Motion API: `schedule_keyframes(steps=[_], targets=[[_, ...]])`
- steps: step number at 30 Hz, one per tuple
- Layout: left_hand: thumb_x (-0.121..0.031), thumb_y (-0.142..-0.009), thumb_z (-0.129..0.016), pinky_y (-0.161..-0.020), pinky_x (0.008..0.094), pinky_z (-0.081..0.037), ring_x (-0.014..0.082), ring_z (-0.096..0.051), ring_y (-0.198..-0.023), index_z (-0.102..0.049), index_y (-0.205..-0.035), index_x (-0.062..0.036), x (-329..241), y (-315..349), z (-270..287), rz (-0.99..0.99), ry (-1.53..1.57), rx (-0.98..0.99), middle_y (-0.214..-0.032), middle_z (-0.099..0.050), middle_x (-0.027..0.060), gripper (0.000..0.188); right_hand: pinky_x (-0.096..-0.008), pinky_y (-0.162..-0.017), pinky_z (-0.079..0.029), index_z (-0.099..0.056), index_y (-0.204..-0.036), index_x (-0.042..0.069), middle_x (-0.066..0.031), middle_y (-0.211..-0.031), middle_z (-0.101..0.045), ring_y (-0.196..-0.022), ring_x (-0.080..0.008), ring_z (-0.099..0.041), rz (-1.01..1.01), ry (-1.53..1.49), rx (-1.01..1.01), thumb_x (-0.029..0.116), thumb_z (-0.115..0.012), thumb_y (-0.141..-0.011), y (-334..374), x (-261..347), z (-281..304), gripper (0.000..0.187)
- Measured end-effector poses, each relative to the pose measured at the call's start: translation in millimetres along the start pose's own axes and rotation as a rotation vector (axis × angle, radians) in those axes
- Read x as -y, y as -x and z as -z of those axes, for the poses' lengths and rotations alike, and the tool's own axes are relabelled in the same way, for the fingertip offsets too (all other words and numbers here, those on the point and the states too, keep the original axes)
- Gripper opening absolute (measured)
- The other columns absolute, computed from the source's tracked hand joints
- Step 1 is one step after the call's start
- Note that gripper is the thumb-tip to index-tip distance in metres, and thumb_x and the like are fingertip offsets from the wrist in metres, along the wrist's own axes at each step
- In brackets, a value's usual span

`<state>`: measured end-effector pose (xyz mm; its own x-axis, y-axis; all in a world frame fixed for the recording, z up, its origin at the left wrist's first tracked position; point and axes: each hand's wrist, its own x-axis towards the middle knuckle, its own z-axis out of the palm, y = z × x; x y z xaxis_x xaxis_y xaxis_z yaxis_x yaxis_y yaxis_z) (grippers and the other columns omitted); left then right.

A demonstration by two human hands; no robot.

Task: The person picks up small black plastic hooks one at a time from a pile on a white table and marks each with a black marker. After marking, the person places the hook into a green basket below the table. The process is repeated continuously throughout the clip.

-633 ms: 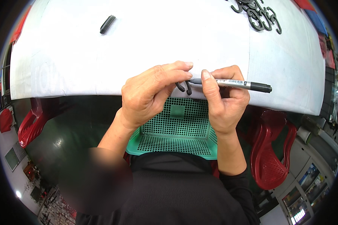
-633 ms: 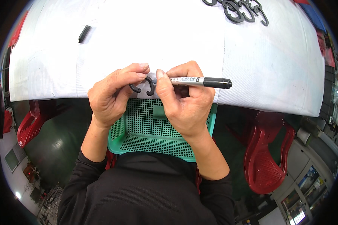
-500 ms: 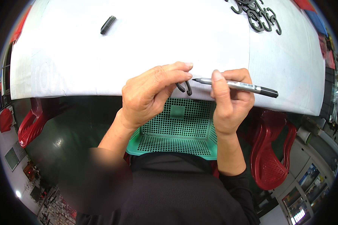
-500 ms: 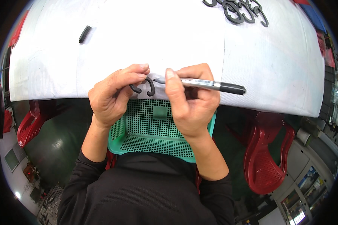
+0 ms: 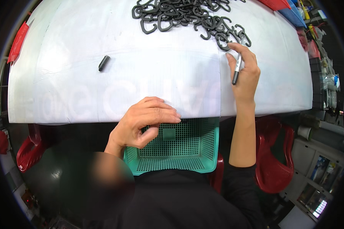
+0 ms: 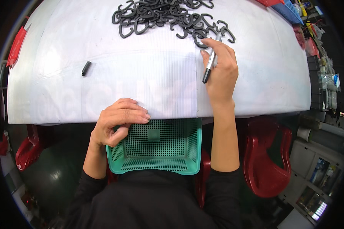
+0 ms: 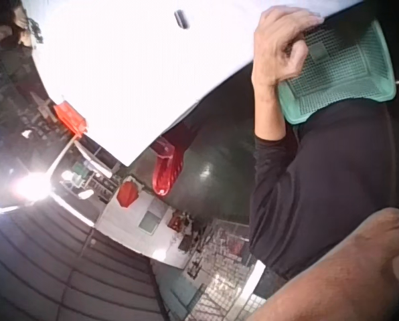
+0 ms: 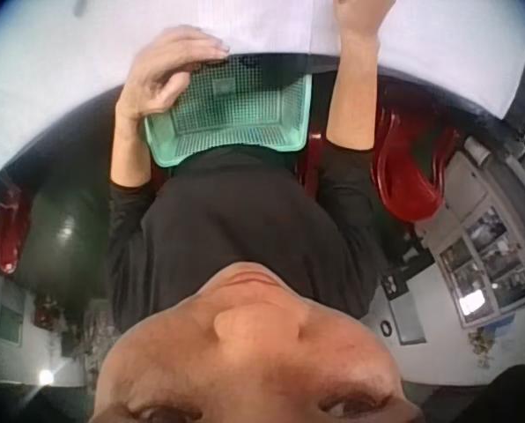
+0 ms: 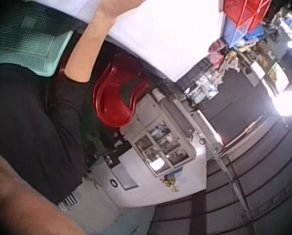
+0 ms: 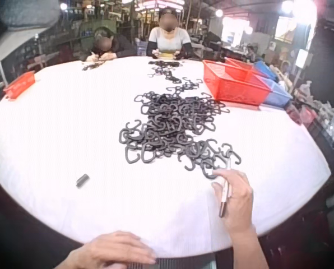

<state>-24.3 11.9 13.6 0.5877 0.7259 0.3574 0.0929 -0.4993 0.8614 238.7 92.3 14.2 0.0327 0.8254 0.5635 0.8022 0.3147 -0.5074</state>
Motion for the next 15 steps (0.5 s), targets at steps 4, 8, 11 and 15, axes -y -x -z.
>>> schedule_keyframes(steps=[4,8,11,15], targets=[[0.007,-0.054,-0.044,-0.078,0.0314,-0.049,0.0216,-0.063,-0.086,-0.068,-0.096,-0.0034,3.6,-2.5,-3.0,-0.056,0.014,-0.054,-0.094,-0.068,0.0066,0.050,-0.0347,-0.082,-0.040,-0.065,-0.092,0.010,-0.0031,-0.087,-0.066,-0.097,-0.0218,-0.058,0.127,0.197,0.106,0.006,-0.069,-0.073,-9.1,-19.8,-0.6,0.020],[0.010,-0.069,-0.049,-0.068,0.0256,-0.050,0.0154,-0.062,-0.080,-0.067,-0.099,-0.0016,0.3,1.3,-7.5,0.185,0.093,-0.199,-0.090,-0.067,0.0065,0.037,-0.0304,-0.077,-0.043,-0.064,-0.088,0.009,-0.0050,-0.081,-0.064,-0.084,-0.0192,-0.060,0.080,0.031,0.048,0.001,-0.067,-0.075,-2.7,-3.8,0.0,0.015],[0.004,-0.083,-0.057,-0.070,0.0257,-0.051,0.0141,-0.062,-0.085,-0.064,-0.110,-0.0012,-1.1,6.1,-8.3,0.399,0.127,-0.368,-0.099,-0.066,0.0084,0.028,-0.0236,-0.073,-0.047,-0.062,-0.088,0.004,-0.0051,-0.081,-0.065,-0.075,-0.0111,-0.060,-0.271,-0.534,0.104,-0.003,-0.064,-0.080,15.1,39.2,0.1,0.011],[0.006,-0.080,-0.062,-0.084,0.0286,-0.051,0.0212,-0.060,-0.100,-0.047,-0.131,-0.0006,-6.6,-12.0,-12.0,0.248,0.238,-0.416,-0.125,-0.055,0.0138,0.053,-0.0230,-0.076,-0.048,-0.059,-0.091,0.003,-0.0050,-0.086,-0.065,-0.079,-0.0100,-0.060,-0.522,-1.010,0.235,0.001,-0.066,-0.082,32.9,77.7,10.8,0.011]])
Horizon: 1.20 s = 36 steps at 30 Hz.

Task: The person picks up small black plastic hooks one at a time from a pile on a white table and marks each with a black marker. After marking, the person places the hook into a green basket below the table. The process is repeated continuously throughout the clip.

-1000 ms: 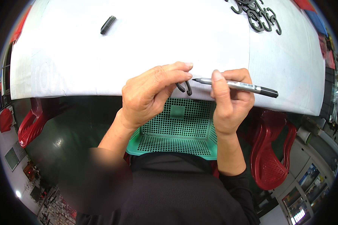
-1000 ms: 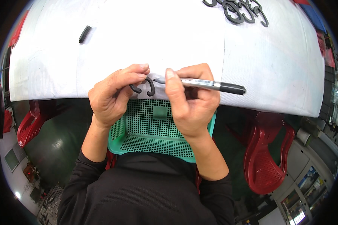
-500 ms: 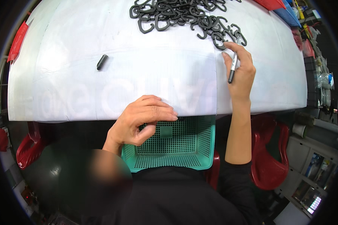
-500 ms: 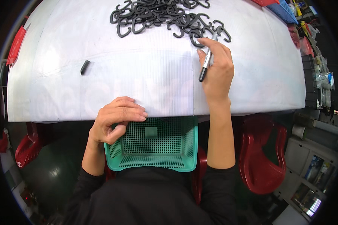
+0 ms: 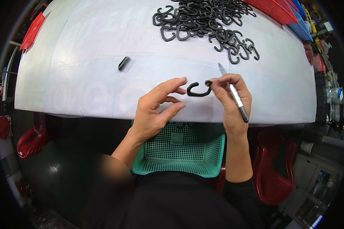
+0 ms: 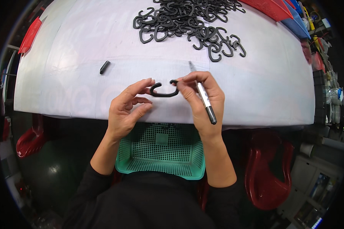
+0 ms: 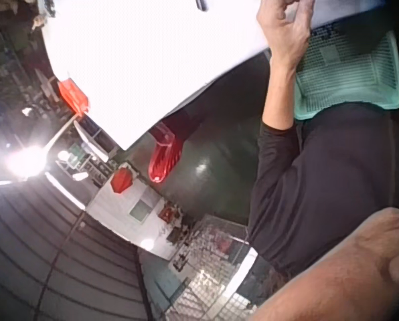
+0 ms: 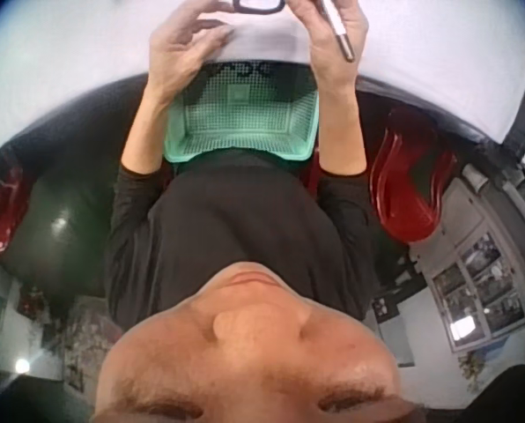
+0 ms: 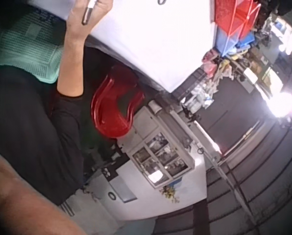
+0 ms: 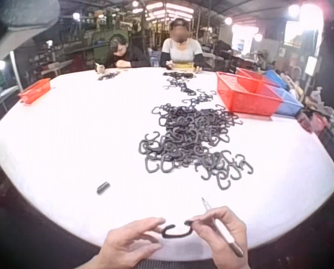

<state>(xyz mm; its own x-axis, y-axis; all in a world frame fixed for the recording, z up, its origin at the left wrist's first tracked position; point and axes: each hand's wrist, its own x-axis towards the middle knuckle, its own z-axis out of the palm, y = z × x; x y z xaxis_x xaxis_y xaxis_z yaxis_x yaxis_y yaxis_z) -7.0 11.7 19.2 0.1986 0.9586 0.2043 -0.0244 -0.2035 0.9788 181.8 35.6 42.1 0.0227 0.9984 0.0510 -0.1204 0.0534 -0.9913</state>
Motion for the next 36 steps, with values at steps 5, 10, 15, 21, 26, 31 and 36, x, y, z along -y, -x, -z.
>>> schedule_keyframes(steps=[5,10,15,21,26,31,36], targets=[[0.008,-0.074,-0.067,-0.075,0.0249,-0.054,0.0179,-0.061,-0.098,-0.054,-0.126,-0.0049,0.1,2.3,-4.1,-0.103,0.093,0.015,-0.120,-0.060,0.0098,0.055,-0.0213,-0.075,-0.048,-0.059,-0.094,0.004,-0.0047,-0.086,-0.063,-0.082,-0.0095,-0.060,-0.261,-0.198,0.090,0.004,-0.067,-0.083,9.4,-0.4,-8.3,0.014],[0.008,-0.071,-0.068,-0.074,0.0276,-0.048,0.0195,-0.059,-0.094,-0.055,-0.122,0.0001,2.6,1.3,4.4,-0.164,-0.007,0.110,-0.120,-0.059,0.0139,0.053,-0.0197,-0.072,-0.046,-0.061,-0.100,0.004,-0.0025,-0.086,-0.063,-0.080,-0.0076,-0.057,-0.263,-0.120,0.148,0.007,-0.066,-0.085,11.1,-4.5,-11.0,0.016],[0.005,-0.068,-0.070,-0.072,0.0267,-0.047,0.0178,-0.058,-0.092,-0.060,-0.114,-0.0009,-0.4,7.9,15.9,-0.129,-0.305,0.055,-0.112,-0.064,0.0116,0.047,-0.0202,-0.070,-0.044,-0.062,-0.112,0.003,-0.0024,-0.085,-0.063,-0.077,-0.0069,-0.054,-0.082,0.179,0.032,0.015,-0.059,-0.091,13.9,-1.6,-20.3,0.025],[0.000,-0.067,-0.073,-0.072,0.0279,-0.050,0.0178,-0.058,-0.090,-0.065,-0.110,-0.0087,3.4,15.9,14.5,-0.065,-0.439,0.017,-0.104,-0.066,0.0039,0.045,-0.0175,-0.053,-0.038,-0.062,-0.093,-0.001,-0.0034,-0.070,-0.059,-0.060,-0.0044,-0.049,-0.092,0.076,-0.086,0.014,-0.062,-0.089,30.2,-13.1,-16.3,0.015],[-0.002,-0.064,-0.076,-0.074,0.0291,-0.051,0.0206,-0.058,-0.089,-0.066,-0.107,-0.0090,8.6,14.5,14.9,-0.167,-0.522,0.004,-0.102,-0.068,0.0044,0.045,-0.0156,-0.044,-0.030,-0.052,-0.074,0.003,0.0014,-0.060,-0.052,-0.051,0.0004,-0.042,-0.062,0.100,-0.102,0.007,-0.066,-0.085,39.2,-23.8,-21.8,0.018],[-0.004,-0.063,-0.076,-0.073,0.0296,-0.051,0.0221,-0.059,-0.086,-0.066,-0.106,-0.0073,12.8,13.2,15.8,-0.254,-0.572,-0.011,-0.101,-0.068,0.0049,0.045,-0.0161,-0.041,-0.028,-0.050,-0.073,0.004,0.0027,-0.057,-0.050,-0.048,0.0016,-0.038,0.004,0.109,-0.099,0.005,-0.065,-0.085,38.7,-31.3,-30.4,0.019],[-0.004,-0.063,-0.076,-0.070,0.0290,-0.051,0.0212,-0.060,-0.083,-0.065,-0.106,-0.0054,5.4,18.6,11.1,-0.129,-0.563,-0.056,-0.099,-0.068,0.0049,0.045,-0.0165,-0.040,-0.028,-0.049,-0.073,0.004,0.0025,-0.056,-0.050,-0.047,0.0015,-0.038,-0.036,0.143,-0.113,0.005,-0.064,-0.085,41.1,-31.9,-31.7,0.019]])
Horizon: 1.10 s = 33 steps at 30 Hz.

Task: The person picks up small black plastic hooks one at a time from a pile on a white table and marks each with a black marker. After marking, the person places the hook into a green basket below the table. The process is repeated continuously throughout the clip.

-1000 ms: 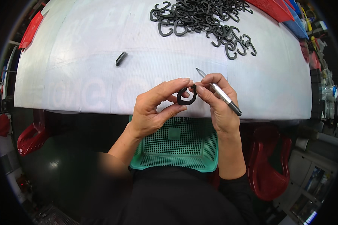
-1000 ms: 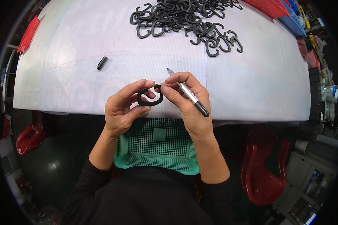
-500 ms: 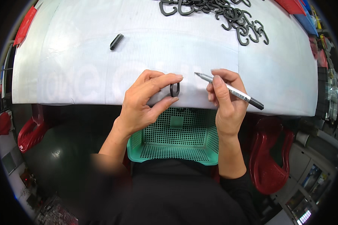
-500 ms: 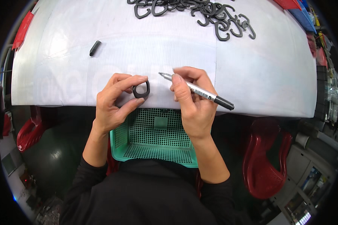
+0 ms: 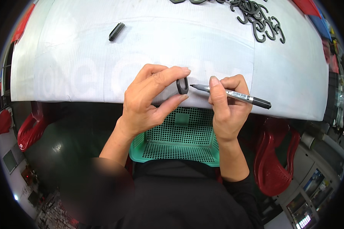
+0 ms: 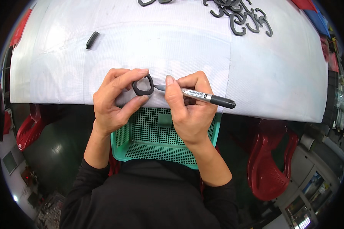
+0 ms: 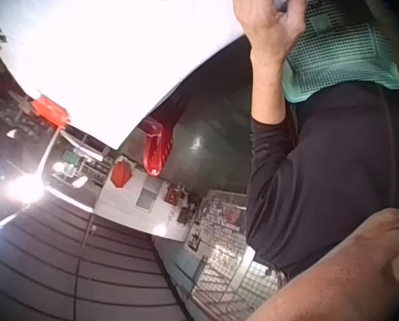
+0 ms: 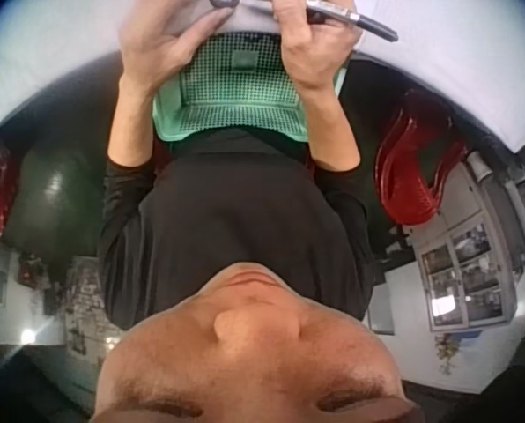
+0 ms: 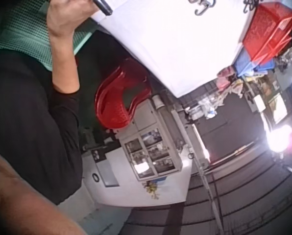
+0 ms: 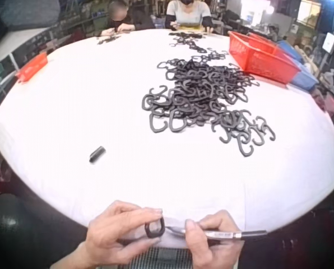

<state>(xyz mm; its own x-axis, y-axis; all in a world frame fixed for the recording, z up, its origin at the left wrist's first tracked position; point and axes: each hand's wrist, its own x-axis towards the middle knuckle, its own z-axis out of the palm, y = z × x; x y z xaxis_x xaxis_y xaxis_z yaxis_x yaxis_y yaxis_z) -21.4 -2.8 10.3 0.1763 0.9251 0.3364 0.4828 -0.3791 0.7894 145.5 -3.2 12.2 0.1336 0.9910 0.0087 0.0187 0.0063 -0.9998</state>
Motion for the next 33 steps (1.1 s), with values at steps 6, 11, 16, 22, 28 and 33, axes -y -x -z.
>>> schedule_keyframes(steps=[6,11,16,22,28,33], targets=[[-0.004,-0.062,-0.076,-0.069,0.0280,-0.052,0.0196,-0.060,-0.083,-0.066,-0.106,-0.0054,4.6,-1.1,-2.4,-0.032,0.007,-0.019,-0.099,-0.068,0.0048,0.046,-0.0167,-0.039,-0.027,-0.049,-0.072,0.004,0.0028,-0.055,-0.050,-0.046,0.0016,-0.038,0.033,0.027,0.012,0.004,-0.064,-0.084,-3.0,-1.8,-3.5,0.019],[-0.004,-0.062,-0.076,-0.068,0.0270,-0.052,0.0190,-0.060,-0.083,-0.066,-0.107,-0.0056,8.1,-1.7,-3.2,-0.071,0.007,-0.031,-0.100,-0.068,0.0047,0.046,-0.0167,-0.039,-0.027,-0.050,-0.071,0.005,0.0031,-0.054,-0.050,-0.046,0.0017,-0.038,0.058,0.048,0.015,0.004,-0.065,-0.083,-4.4,-4.3,-3.9,0.019],[-0.005,-0.062,-0.077,-0.067,0.0272,-0.052,0.0196,-0.060,-0.083,-0.066,-0.106,-0.0053,10.3,-1.9,-3.8,-0.092,0.001,-0.034,-0.099,-0.068,0.0050,0.046,-0.0169,-0.039,-0.027,-0.050,-0.071,0.004,0.0030,-0.054,-0.050,-0.046,0.0016,-0.038,0.061,0.050,0.014,0.004,-0.065,-0.083,-4.8,-5.3,-4.3,0.019],[-0.005,-0.062,-0.077,-0.067,0.0273,-0.052,0.0200,-0.060,-0.082,-0.066,-0.106,-0.0052,8.6,-2.2,-3.6,-0.079,0.002,-0.033,-0.099,-0.068,0.0050,0.045,-0.0169,-0.039,-0.027,-0.050,-0.071,0.004,0.0027,-0.054,-0.051,-0.046,0.0015,-0.039,0.081,0.071,0.012,0.004,-0.065,-0.083,-5.1,-4.8,-5.7,0.019],[-0.004,-0.062,-0.076,-0.068,0.0275,-0.051,0.0201,-0.060,-0.082,-0.066,-0.106,-0.0060,9.0,-1.9,-3.2,-0.085,-0.009,-0.029,-0.101,-0.068,0.0045,0.044,-0.0167,-0.041,-0.027,-0.049,-0.072,0.005,0.0021,-0.055,-0.049,-0.047,0.0014,-0.038,-0.003,0.002,-0.023,0.003,-0.064,-0.083,-5.0,-0.2,-2.1,0.019],[0.006,-0.062,-0.069,-0.070,0.0271,-0.049,0.0190,-0.059,-0.084,-0.065,-0.108,-0.0011,8.3,-2.0,1.0,-0.114,-0.016,0.010,-0.097,-0.065,0.0096,0.046,-0.0179,-0.043,-0.027,-0.046,-0.075,0.004,0.0005,-0.055,-0.047,-0.048,-0.0010,-0.038,0.062,-0.138,-0.124,-0.001,-0.060,-0.083,-3.8,-3.2,0.5,0.017]])
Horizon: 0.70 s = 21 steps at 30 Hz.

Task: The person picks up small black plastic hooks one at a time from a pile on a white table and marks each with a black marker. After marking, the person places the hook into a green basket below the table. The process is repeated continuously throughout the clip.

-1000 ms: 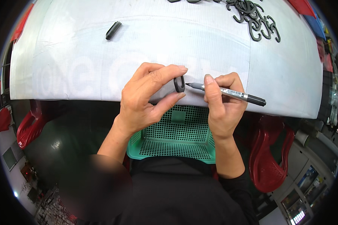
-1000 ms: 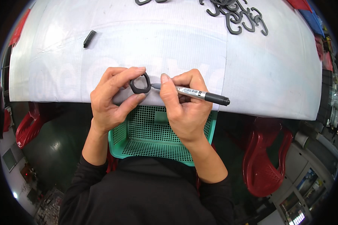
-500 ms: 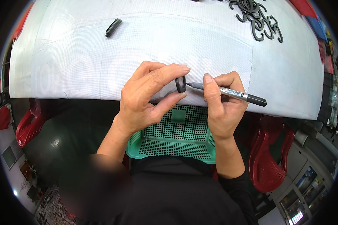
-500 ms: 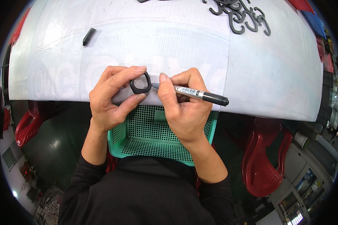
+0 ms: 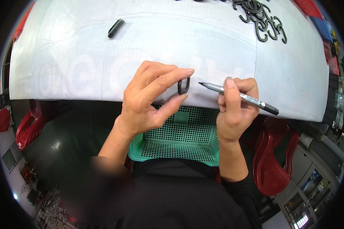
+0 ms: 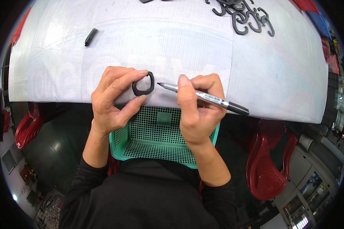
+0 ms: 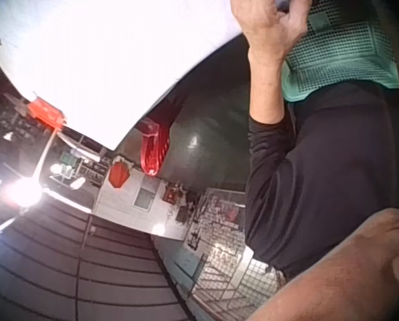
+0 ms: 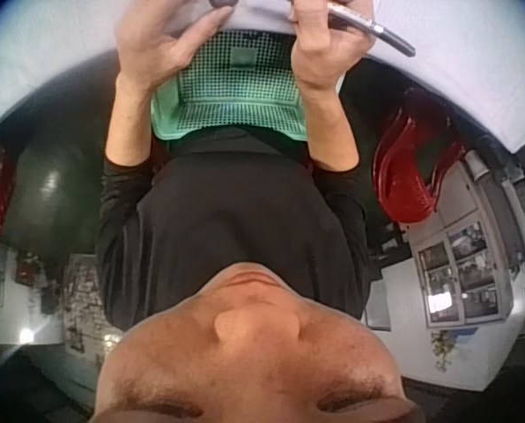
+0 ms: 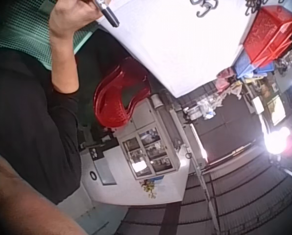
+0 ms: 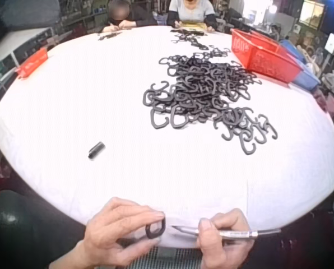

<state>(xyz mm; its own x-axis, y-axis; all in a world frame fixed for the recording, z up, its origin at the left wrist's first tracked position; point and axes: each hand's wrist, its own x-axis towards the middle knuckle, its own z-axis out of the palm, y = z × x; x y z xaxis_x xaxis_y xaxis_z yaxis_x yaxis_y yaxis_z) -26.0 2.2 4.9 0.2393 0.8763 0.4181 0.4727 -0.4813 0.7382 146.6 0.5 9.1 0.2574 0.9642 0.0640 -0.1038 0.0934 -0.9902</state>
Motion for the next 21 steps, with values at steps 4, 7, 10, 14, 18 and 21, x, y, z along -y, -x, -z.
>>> schedule_keyframes(steps=[4,7,10,14,18,21], targets=[[0.012,-0.064,-0.062,-0.062,0.0247,-0.047,0.0148,-0.057,-0.076,-0.067,-0.107,-0.0019,-0.6,5.8,2.1,0.072,0.039,0.042,-0.089,-0.061,0.0080,0.045,-0.0189,-0.043,-0.028,-0.045,-0.077,0.004,0.0001,-0.055,-0.047,-0.047,-0.0025,-0.038,0.049,-0.056,-0.072,-0.002,-0.058,-0.084,3.7,2.4,2.8,0.016],[0.016,-0.063,-0.058,-0.052,0.0227,-0.044,0.0106,-0.053,-0.068,-0.069,-0.109,-0.0106,4.7,7.9,-4.3,0.010,0.058,-0.046,-0.086,-0.060,0.0035,0.054,-0.0182,-0.044,-0.028,-0.046,-0.075,0.004,0.0003,-0.055,-0.047,-0.048,-0.0015,-0.038,0.034,-0.033,-0.070,-0.001,-0.059,-0.084,5.0,0.9,3.1,0.017],[0.017,-0.062,-0.056,-0.053,0.0239,-0.046,0.0114,-0.054,-0.069,-0.069,-0.109,-0.0098,4.2,6.9,-6.5,-0.008,0.076,-0.062,-0.086,-0.061,0.0036,0.055,-0.0176,-0.043,-0.028,-0.047,-0.074,0.004,0.0013,-0.055,-0.048,-0.048,-0.0002,-0.038,0.013,0.073,0.018,0.000,-0.061,-0.083,4.8,4.0,2.5,0.017],[0.015,-0.062,-0.058,-0.055,0.0248,-0.047,0.0130,-0.055,-0.072,-0.069,-0.108,-0.0090,3.1,6.1,-6.9,-0.030,0.067,-0.064,-0.086,-0.061,0.0033,0.053,-0.0170,-0.041,-0.026,-0.049,-0.073,0.004,0.0030,-0.055,-0.049,-0.047,0.0014,-0.037,0.034,0.145,0.118,0.002,-0.063,-0.083,6.7,2.6,-0.9,0.018],[0.013,-0.063,-0.059,-0.056,0.0251,-0.048,0.0141,-0.056,-0.073,-0.069,-0.108,-0.0087,4.2,5.2,-7.6,-0.059,0.043,-0.069,-0.085,-0.061,0.0030,0.051,-0.0165,-0.040,-0.026,-0.049,-0.071,0.004,0.0026,-0.054,-0.050,-0.046,0.0015,-0.038,0.034,0.170,0.110,0.002,-0.064,-0.083,5.9,-1.7,-0.8,0.019],[0.012,-0.063,-0.060,-0.056,0.0253,-0.048,0.0141,-0.056,-0.073,-0.069,-0.108,-0.0089,4.8,5.7,-7.7,-0.063,0.042,-0.071,-0.085,-0.061,0.0028,0.050,-0.0165,-0.040,-0.027,-0.049,-0.070,0.004,0.0020,-0.054,-0.050,-0.046,0.0014,-0.038,-0.012,0.159,0.114,0.003,-0.064,-0.083,5.7,0.4,-2.8,0.019]])
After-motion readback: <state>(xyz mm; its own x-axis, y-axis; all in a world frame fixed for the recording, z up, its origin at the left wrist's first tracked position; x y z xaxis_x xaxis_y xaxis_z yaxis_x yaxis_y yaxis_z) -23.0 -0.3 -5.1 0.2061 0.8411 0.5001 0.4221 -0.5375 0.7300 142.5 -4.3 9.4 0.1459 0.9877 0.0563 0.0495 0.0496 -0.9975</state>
